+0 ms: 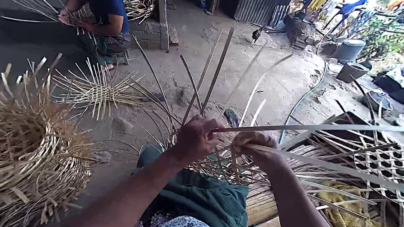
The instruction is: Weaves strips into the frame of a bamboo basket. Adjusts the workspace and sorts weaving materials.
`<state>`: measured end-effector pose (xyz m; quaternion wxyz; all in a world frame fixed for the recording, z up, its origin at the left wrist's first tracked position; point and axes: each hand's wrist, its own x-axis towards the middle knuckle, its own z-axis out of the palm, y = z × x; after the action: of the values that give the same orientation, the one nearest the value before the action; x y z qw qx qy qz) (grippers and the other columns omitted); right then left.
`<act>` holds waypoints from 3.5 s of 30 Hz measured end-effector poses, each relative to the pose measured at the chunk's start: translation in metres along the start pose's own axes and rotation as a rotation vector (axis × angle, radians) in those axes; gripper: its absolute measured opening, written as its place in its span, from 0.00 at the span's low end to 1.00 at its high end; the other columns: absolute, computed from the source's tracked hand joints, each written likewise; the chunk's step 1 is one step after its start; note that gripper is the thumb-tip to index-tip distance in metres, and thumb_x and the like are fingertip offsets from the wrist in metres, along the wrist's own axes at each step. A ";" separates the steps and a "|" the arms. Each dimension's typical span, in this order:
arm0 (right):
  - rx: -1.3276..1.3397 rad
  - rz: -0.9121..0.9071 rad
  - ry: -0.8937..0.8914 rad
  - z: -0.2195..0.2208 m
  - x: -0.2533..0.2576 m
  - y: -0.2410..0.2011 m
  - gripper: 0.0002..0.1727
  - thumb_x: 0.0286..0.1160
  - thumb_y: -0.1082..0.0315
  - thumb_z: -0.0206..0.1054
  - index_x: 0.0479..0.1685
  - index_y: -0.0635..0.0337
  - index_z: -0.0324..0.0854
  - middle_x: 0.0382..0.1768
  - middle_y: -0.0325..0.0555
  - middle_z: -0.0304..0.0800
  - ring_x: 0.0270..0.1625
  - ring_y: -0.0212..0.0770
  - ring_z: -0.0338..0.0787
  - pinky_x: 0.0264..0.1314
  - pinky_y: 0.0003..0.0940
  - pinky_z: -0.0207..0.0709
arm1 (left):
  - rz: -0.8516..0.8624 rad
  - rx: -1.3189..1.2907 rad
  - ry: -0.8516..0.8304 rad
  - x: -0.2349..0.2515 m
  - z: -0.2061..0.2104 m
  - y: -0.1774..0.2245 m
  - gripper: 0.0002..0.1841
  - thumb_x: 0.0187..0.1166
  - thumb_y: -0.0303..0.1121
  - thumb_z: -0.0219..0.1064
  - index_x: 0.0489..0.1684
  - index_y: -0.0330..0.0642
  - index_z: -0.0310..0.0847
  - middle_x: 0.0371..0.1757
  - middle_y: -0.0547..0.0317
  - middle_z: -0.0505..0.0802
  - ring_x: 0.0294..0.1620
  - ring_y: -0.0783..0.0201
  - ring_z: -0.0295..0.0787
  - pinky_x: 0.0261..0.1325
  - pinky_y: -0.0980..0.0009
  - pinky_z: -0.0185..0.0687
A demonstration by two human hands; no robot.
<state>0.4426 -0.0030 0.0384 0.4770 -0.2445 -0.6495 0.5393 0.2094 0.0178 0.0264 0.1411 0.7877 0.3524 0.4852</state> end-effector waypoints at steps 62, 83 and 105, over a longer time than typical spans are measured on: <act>0.095 0.518 0.264 0.019 -0.009 -0.012 0.16 0.76 0.81 0.62 0.58 0.61 0.87 0.28 0.40 0.92 0.21 0.27 0.86 0.22 0.21 0.81 | 0.189 0.038 -0.202 0.006 -0.025 0.017 0.02 0.68 0.30 0.73 0.33 0.45 0.89 0.36 0.65 0.92 0.41 0.69 0.84 0.56 0.67 0.76; 0.154 0.062 0.480 0.045 -0.015 0.023 0.04 0.75 0.74 0.67 0.38 0.56 0.76 0.23 0.43 0.88 0.15 0.34 0.86 0.17 0.29 0.84 | -0.228 -0.087 -0.327 0.011 -0.047 0.015 0.18 0.73 0.27 0.71 0.62 0.50 0.89 0.42 0.68 0.92 0.33 0.74 0.83 0.36 0.74 0.81; -0.243 0.126 0.263 0.063 -0.008 -0.013 0.12 0.78 0.76 0.66 0.57 0.66 0.84 0.40 0.44 0.93 0.29 0.33 0.92 0.32 0.30 0.91 | 0.417 0.494 -0.303 0.004 -0.039 0.021 0.23 0.84 0.37 0.65 0.79 0.53 0.80 0.32 0.54 0.91 0.35 0.49 0.87 0.32 0.56 0.81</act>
<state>0.3931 -0.0426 0.0503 0.4902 -0.4089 -0.6253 0.4488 0.1851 0.0004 0.0600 -0.1048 0.9161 0.2659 0.2813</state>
